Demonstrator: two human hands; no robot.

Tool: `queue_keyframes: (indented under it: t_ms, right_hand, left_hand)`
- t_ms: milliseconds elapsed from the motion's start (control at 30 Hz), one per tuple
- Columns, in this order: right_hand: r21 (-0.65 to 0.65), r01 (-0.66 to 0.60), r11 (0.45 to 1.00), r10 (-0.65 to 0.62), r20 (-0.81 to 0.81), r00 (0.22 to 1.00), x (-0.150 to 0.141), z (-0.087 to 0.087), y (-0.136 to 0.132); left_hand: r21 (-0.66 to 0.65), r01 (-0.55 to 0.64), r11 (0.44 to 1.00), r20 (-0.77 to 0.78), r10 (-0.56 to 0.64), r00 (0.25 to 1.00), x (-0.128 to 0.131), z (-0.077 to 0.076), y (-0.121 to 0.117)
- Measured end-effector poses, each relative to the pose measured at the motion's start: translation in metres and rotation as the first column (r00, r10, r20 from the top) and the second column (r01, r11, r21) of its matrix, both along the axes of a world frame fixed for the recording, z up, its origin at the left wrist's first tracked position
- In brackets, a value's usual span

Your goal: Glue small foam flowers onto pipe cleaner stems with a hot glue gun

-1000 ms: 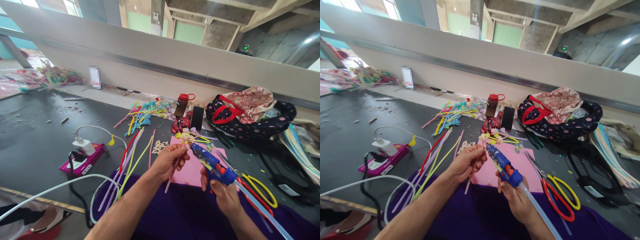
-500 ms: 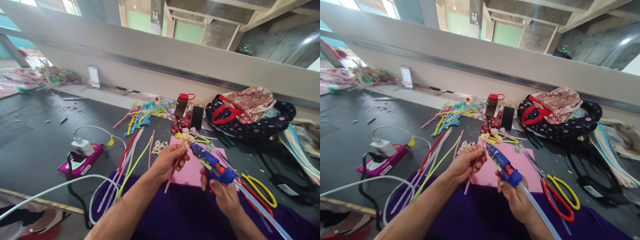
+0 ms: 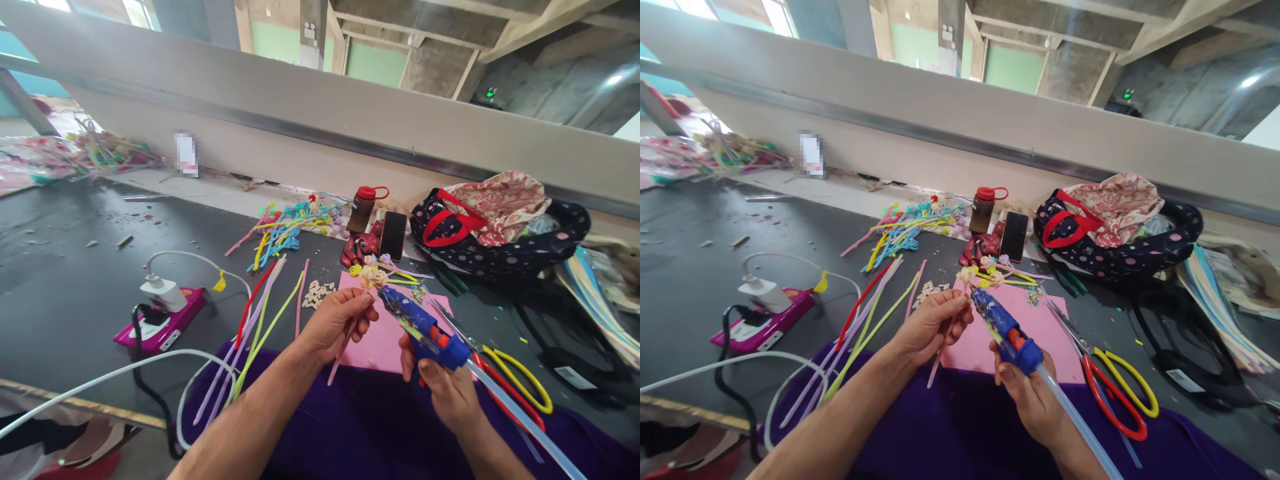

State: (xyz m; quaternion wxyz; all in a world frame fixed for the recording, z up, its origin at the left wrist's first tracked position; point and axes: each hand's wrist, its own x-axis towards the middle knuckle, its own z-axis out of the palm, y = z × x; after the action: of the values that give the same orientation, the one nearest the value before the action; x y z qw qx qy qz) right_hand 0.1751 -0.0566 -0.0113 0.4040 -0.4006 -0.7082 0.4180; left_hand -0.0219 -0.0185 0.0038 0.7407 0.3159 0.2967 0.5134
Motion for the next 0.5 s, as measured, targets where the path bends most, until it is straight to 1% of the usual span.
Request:
queue_keyframes:
  t_ms: [100,200,400,500]
  right_hand:
    - [0.025,0.039,0.999,-0.038,-0.038,0.999,0.0,-0.008,0.002]
    - [0.057,0.066,0.996,-0.063,-0.044,0.997,-0.002,-0.01,0.003]
    - [0.093,0.07,0.993,-0.066,-0.042,0.997,-0.005,-0.001,0.001]
    - [0.08,0.038,0.996,-0.038,-0.006,0.999,-0.004,0.004,0.001]
  left_hand:
    - [0.003,-0.005,1.0,0.003,0.005,1.0,0.0,0.0,0.0]
    - [0.007,-0.014,1.0,0.002,0.014,1.0,-0.001,0.0,0.0]
    - [0.007,-0.018,1.0,-0.007,0.018,1.0,-0.001,0.0,0.0]
    - [0.001,-0.015,1.0,-0.006,0.015,1.0,0.0,0.0,0.0]
